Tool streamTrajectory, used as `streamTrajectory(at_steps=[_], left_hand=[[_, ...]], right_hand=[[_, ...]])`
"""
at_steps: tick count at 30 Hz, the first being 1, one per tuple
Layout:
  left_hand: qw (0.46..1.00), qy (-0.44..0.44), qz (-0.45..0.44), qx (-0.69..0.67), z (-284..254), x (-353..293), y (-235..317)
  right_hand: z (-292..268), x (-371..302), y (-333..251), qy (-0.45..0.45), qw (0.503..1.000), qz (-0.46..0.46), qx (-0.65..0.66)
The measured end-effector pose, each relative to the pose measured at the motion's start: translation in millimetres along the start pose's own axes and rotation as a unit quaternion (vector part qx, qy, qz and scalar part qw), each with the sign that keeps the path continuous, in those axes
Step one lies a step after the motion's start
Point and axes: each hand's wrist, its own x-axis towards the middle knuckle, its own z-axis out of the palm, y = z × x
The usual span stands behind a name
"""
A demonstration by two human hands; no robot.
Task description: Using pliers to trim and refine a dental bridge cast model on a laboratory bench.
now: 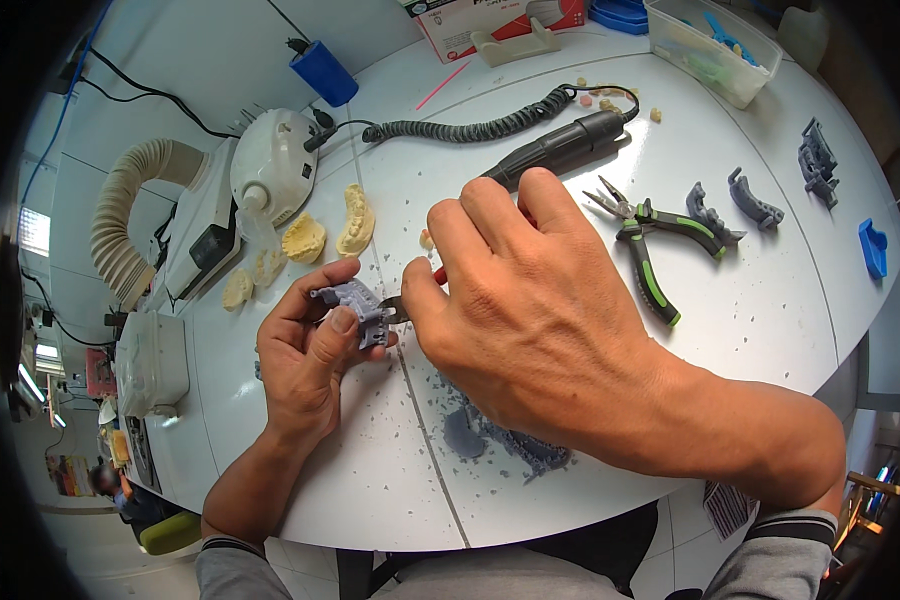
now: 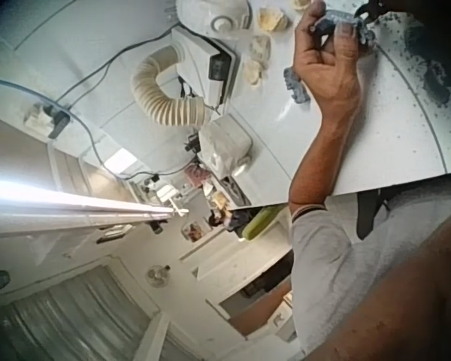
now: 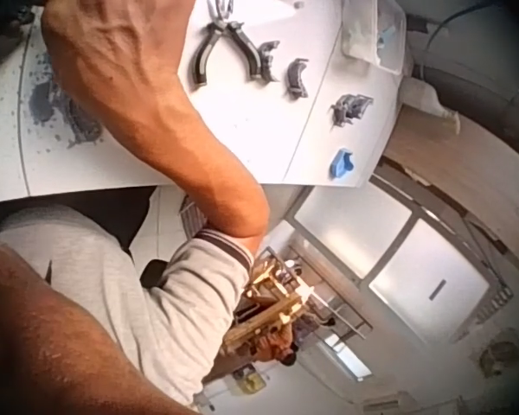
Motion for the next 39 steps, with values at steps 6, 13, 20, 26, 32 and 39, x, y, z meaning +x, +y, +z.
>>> streamTrajectory(at_steps=[6,13,20,26,32,39], left_hand=[[1.0,-0.009,-0.007,0.001,1.8,-2.1,2.3],[1.0,-0.014,-0.002,0.015,1.6,-3.0,2.1],[1.0,-0.011,0.005,0.009,2.0,-1.7,0.2],[1.0,-0.012,0.012,0.016,3.1,-0.9,0.8],[0.999,-0.026,0.038,0.019,-2.6,0.7,-3.0],[0.999,-0.013,0.034,-0.029,-2.2,1.9,-4.1]], right_hand=[[5.1,-3.5,0.0,0.022,1.0,-0.012,-0.004],[4.3,-4.6,-0.5,0.021,1.0,-0.01,0.002],[3.1,-6.0,0.4,-0.005,1.0,-0.006,-0.004],[-0.6,-6.8,1.8,-0.042,0.999,0.001,0.006],[-0.3,-3.9,-2.1,0.002,0.999,-0.004,-0.04],[-2.5,-3.0,-3.3,0.06,0.996,0.009,-0.065]])
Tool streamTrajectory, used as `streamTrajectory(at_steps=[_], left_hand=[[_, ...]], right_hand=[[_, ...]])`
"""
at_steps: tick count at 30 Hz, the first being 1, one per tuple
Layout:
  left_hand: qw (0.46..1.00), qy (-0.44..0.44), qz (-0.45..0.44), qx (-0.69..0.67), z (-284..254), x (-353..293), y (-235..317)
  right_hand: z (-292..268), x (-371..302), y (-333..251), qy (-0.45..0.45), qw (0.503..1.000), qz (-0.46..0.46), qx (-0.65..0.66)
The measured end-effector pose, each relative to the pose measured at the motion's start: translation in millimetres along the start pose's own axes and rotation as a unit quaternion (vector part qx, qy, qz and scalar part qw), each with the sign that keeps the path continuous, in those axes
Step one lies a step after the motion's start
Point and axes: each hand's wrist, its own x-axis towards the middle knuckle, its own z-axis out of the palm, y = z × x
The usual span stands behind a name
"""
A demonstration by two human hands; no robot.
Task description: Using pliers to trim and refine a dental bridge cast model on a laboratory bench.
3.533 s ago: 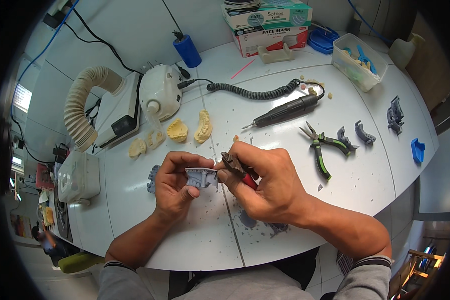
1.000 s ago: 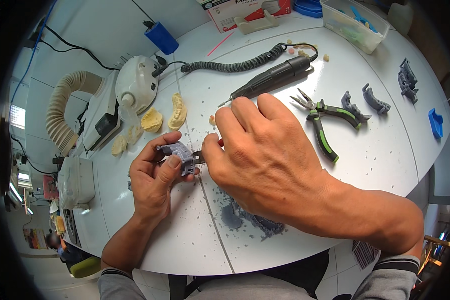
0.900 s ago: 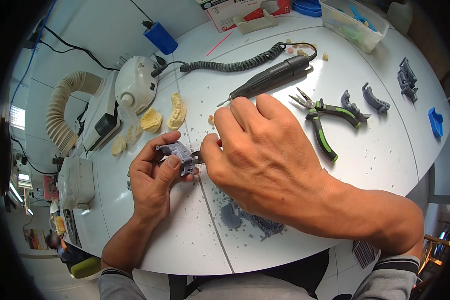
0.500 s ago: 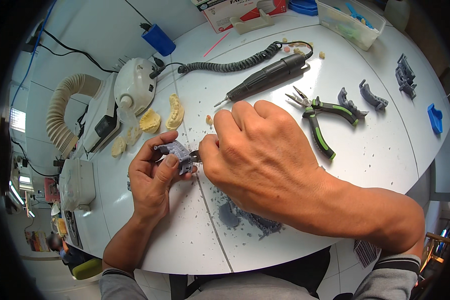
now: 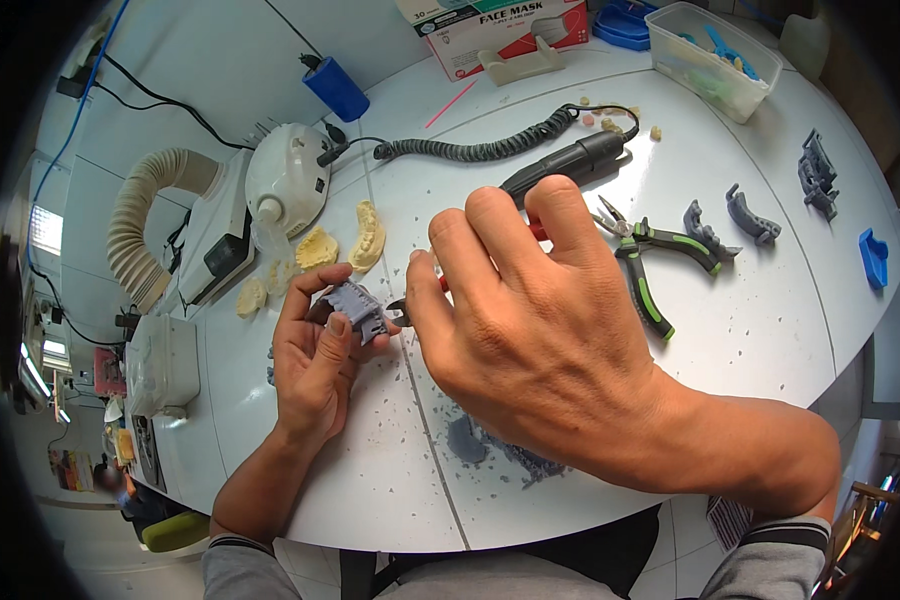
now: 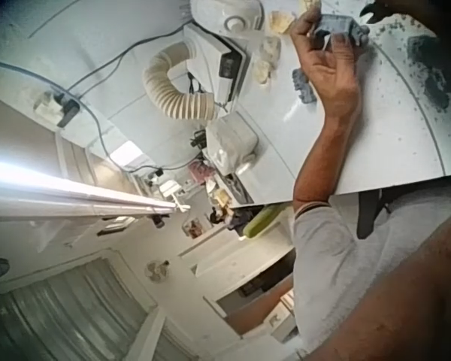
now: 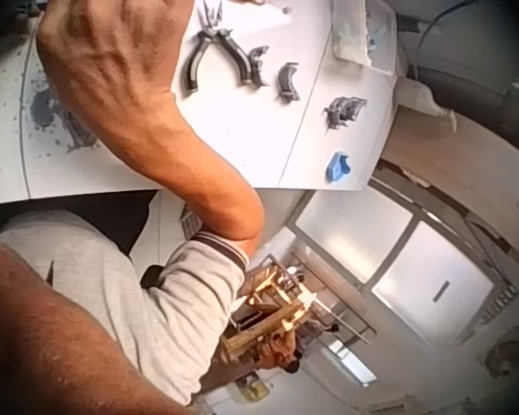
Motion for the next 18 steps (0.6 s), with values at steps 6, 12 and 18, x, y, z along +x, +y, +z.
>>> streamTrajectory(at_steps=[6,12,18], left_hand=[[1.0,-0.009,-0.008,-0.006,-2.8,0.4,1.8],[1.0,-0.003,-0.011,-0.026,-2.1,1.9,0.2],[0.999,-0.005,-0.014,-0.029,-1.8,1.3,1.2]], right_hand=[[-0.3,2.6,-5.4,0.0,1.0,0.007,0.008],[2.9,0.8,-5.6,0.002,1.0,-0.002,0.005],[1.1,1.4,-8.9,-0.008,1.0,0.003,-0.003]])
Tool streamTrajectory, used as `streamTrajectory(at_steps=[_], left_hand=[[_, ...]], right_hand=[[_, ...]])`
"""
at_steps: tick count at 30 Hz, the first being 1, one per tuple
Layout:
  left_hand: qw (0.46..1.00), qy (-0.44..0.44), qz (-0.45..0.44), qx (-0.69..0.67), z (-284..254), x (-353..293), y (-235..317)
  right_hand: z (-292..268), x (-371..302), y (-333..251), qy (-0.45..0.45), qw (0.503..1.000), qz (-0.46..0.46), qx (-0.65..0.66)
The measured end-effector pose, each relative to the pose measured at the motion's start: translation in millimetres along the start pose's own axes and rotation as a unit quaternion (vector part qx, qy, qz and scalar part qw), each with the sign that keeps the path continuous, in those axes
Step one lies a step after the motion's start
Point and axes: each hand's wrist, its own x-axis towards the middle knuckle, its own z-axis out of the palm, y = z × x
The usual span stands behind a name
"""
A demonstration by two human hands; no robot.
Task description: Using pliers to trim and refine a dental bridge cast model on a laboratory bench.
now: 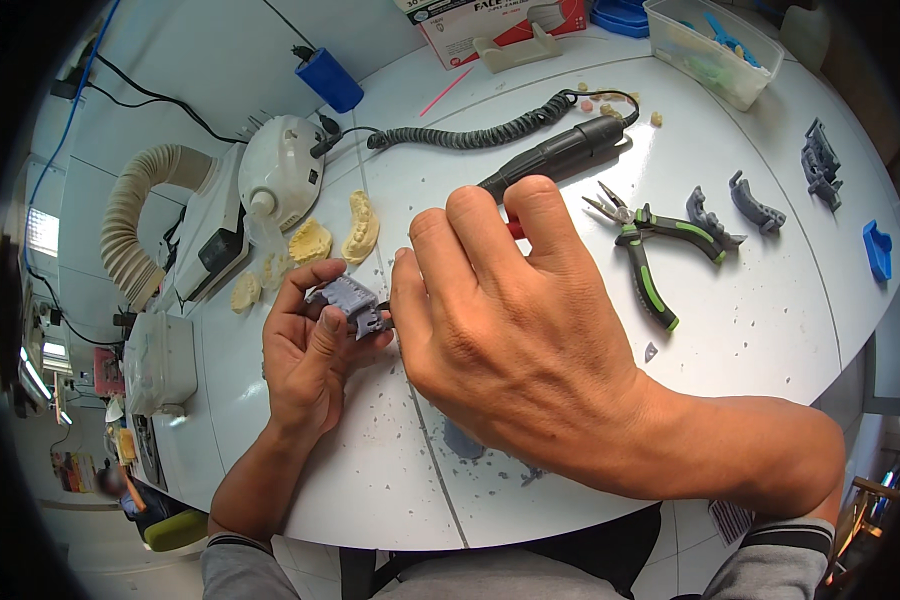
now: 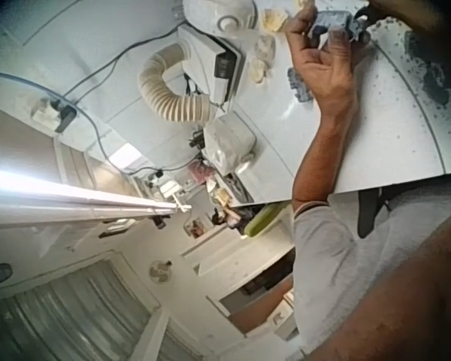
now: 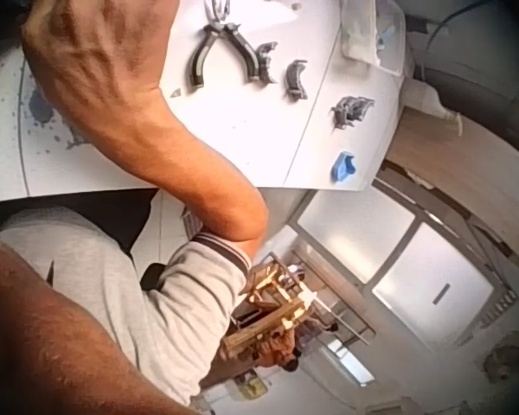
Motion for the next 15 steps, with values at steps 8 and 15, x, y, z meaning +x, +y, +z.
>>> streamTrajectory(at_steps=[8,15], left_hand=[[1.0,0.019,-0.003,0.02,3.1,-1.5,0.0],[1.0,0.002,-0.013,0.004,1.3,-0.5,0.2]], right_hand=[[1.0,0.3,-1.4,0.006,1.0,0.007,-0.003],[1.1,0.4,-2.8,-0.006,1.0,0.004,-0.001]])
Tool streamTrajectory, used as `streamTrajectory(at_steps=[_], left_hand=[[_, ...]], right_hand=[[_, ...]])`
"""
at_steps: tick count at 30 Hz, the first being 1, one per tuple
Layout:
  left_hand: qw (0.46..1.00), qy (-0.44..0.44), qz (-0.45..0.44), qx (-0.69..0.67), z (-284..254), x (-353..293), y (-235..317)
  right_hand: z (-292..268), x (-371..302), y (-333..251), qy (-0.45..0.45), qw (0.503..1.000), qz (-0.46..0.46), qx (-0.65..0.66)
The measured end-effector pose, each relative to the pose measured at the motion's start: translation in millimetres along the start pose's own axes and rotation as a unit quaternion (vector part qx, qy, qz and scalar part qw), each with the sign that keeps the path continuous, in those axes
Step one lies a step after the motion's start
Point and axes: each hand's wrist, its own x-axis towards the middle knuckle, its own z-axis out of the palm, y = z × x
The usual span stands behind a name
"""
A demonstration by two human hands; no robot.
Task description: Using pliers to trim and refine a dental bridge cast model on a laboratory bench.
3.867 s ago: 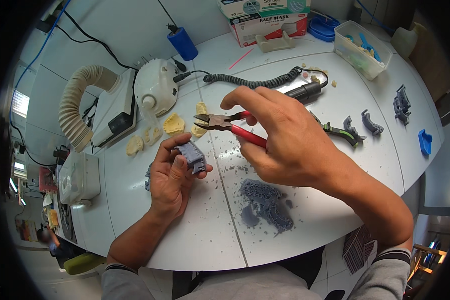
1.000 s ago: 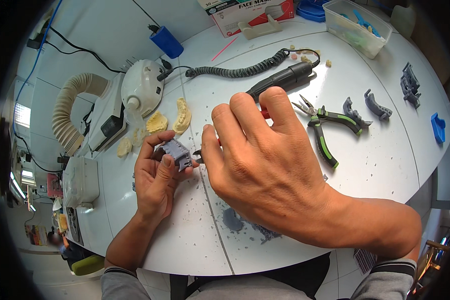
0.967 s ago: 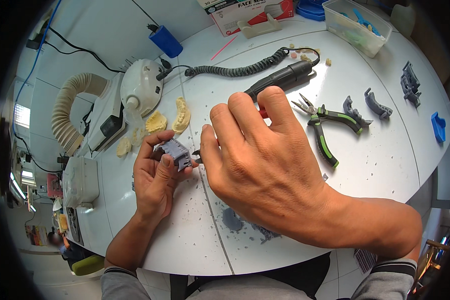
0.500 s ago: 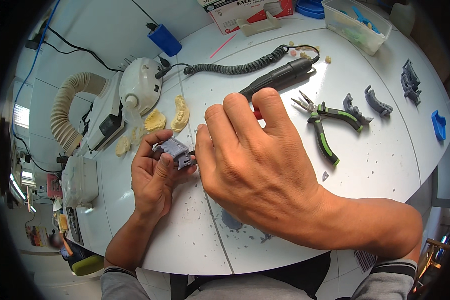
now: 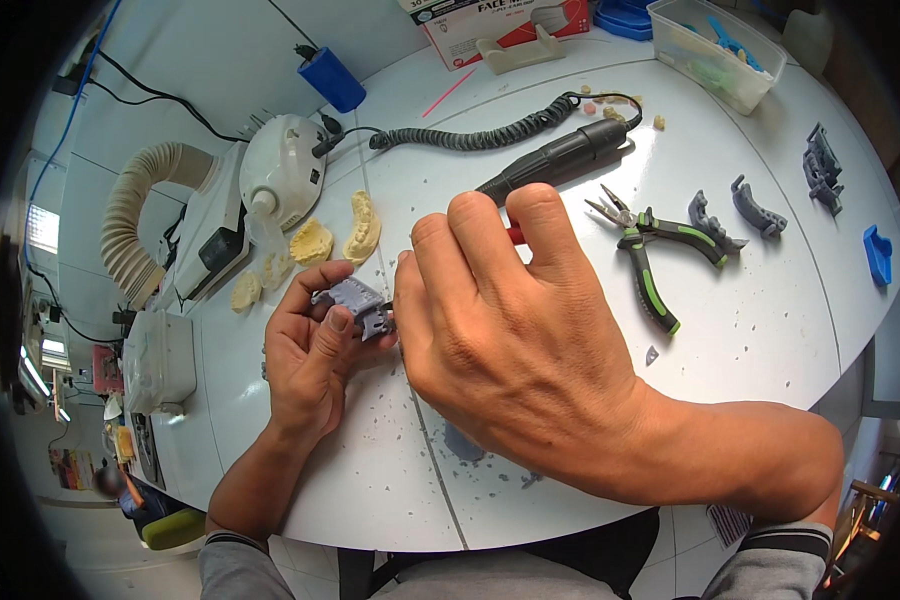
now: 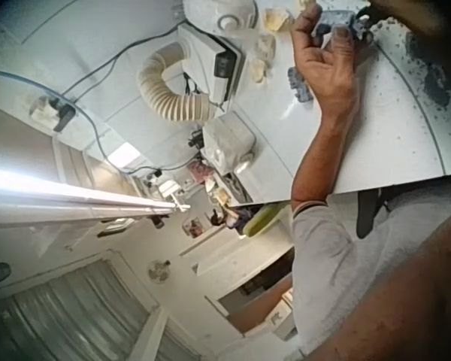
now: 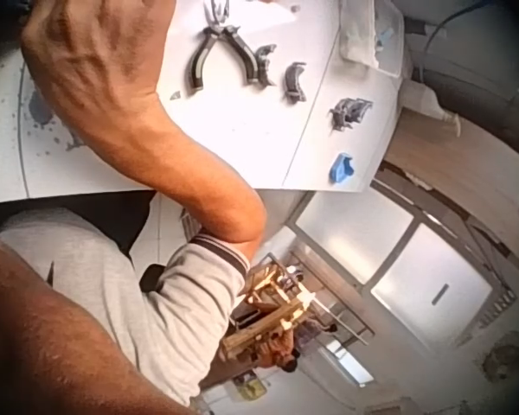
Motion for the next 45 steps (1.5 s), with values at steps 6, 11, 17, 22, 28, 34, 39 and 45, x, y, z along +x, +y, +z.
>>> streamTrajectory(at_steps=[6,11,17,22,28,34,39,45], left_hand=[[1.0,0.017,-0.019,0.008,4.4,0.3,3.4],[0.999,0.025,-0.029,0.007,5.8,0.8,3.0],[1.0,0.011,-0.02,0.022,3.2,-0.5,2.2],[1.0,-0.002,-0.011,0.001,2.6,-0.9,1.6],[1.0,-0.009,0.014,-0.02,4.6,-0.3,3.1],[1.0,-0.024,-0.007,0.0,-3.3,-1.4,-1.8],[0.999,-0.018,-0.025,-0.021,1.6,-1.1,4.0],[0.999,-0.018,-0.021,-0.021,2.3,-1.3,4.2]], right_hand=[[-1.4,-0.3,1.2,-0.019,1.0,-0.017,0.002],[-0.4,-1.6,3.0,-0.024,0.999,-0.023,0.006],[0.1,-6.5,4.2,-0.026,0.998,-0.047,-0.013],[-2.0,-6.3,8.2,-0.018,0.999,-0.041,0.016],[-2.1,5.6,19.8,0.098,0.995,-0.002,0.028],[-2.9,4.7,17.6,0.093,0.996,0.0,-0.011],[-2.6,2.1,14.9,0.049,0.999,-0.01,-0.006],[-2.6,0.4,14.0,0.035,0.999,-0.019,-0.009]])
